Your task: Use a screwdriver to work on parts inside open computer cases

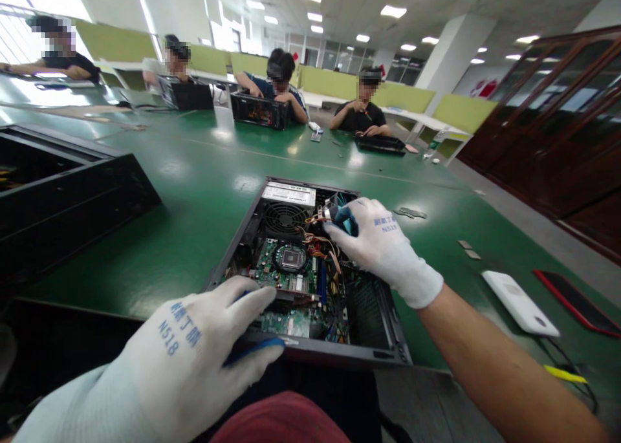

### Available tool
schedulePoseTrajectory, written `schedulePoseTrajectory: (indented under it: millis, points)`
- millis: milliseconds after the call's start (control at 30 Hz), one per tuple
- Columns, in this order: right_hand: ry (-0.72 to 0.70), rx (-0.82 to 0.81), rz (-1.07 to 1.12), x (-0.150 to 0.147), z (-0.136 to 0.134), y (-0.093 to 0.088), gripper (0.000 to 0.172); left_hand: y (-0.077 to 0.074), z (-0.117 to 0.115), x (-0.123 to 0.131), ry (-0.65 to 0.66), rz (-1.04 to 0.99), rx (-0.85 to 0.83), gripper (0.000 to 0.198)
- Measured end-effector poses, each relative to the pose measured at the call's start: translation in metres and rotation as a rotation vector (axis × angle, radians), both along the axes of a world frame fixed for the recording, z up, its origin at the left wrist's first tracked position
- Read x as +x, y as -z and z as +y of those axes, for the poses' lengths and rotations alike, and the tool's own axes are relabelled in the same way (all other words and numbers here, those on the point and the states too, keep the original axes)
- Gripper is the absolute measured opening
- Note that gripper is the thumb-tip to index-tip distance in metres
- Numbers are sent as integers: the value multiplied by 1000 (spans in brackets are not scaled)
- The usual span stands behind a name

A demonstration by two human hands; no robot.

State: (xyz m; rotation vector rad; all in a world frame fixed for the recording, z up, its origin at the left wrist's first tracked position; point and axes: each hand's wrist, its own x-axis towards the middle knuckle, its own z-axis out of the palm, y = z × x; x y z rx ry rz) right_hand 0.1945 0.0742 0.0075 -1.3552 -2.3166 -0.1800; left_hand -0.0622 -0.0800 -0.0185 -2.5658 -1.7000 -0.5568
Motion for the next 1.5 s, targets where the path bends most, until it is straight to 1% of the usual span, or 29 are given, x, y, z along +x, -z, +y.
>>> schedulePoseTrajectory:
  millis: [67, 133, 200, 267, 367, 433, 533, 667, 767, 833, 933, 1000, 1067, 1133, 1233, 1300, 1333, 1400, 1500]
  points:
    - [-119, -76, 84, -5, -13, -7, 31, -6, 12, 3, -32, -6, -34, 57]
    - [-271, -189, 131, -10, -26, -13, 33, -11, 27, 8, -30, -4, -55, 74]
    - [-414, -301, 155, -15, -36, -17, 36, -14, 43, 15, 10, -3, -82, 90]
    - [-506, -371, 177, -19, -41, -18, 40, -16, 59, 22, 69, -19, -119, 103]
    - [-568, -420, 204, -22, -44, -13, 50, -13, 78, 30, 170, -70, -162, 117]
    - [-569, -449, 209, -22, -43, -9, 51, -10, 85, 33, 215, -93, -173, 123]
    - [-548, -465, 222, -20, -39, -3, 44, -8, 90, 37, 234, -109, -211, 126]
    - [-583, -482, 265, -15, -36, 0, 45, -13, 89, 43, 237, -144, -264, 130]
    - [-610, -525, 323, -13, -35, -1, 40, -14, 89, 45, 248, -176, -261, 128]
    - [-621, -556, 356, -12, -34, -2, 43, -12, 91, 45, 257, -177, -248, 126]
    - [-614, -548, 375, -12, -32, 0, 47, -10, 93, 44, 246, -172, -254, 126]
    - [-616, -530, 366, -12, -31, 1, 41, -10, 93, 44, 239, -176, -267, 126]
    - [-618, -507, 359, -10, -30, 1, 35, -11, 94, 42, 234, -178, -250, 122]
    - [-587, -458, 352, -5, -28, -1, 29, -12, 95, 39, 225, -176, -217, 111]
    - [-517, -386, 321, 4, -25, -4, 22, -16, 98, 35, 212, -174, -223, 82]
    - [-497, -377, 303, 9, -23, -4, 21, -18, 100, 35, 196, -183, -249, 64]
    - [-494, -376, 298, 11, -22, -4, 21, -20, 101, 36, 189, -188, -252, 58]
    - [-491, -378, 287, 13, -20, -2, 21, -21, 103, 38, 181, -183, -237, 51]
    - [-484, -359, 261, 13, -19, 4, 20, -21, 108, 41, 183, -124, -224, 47]
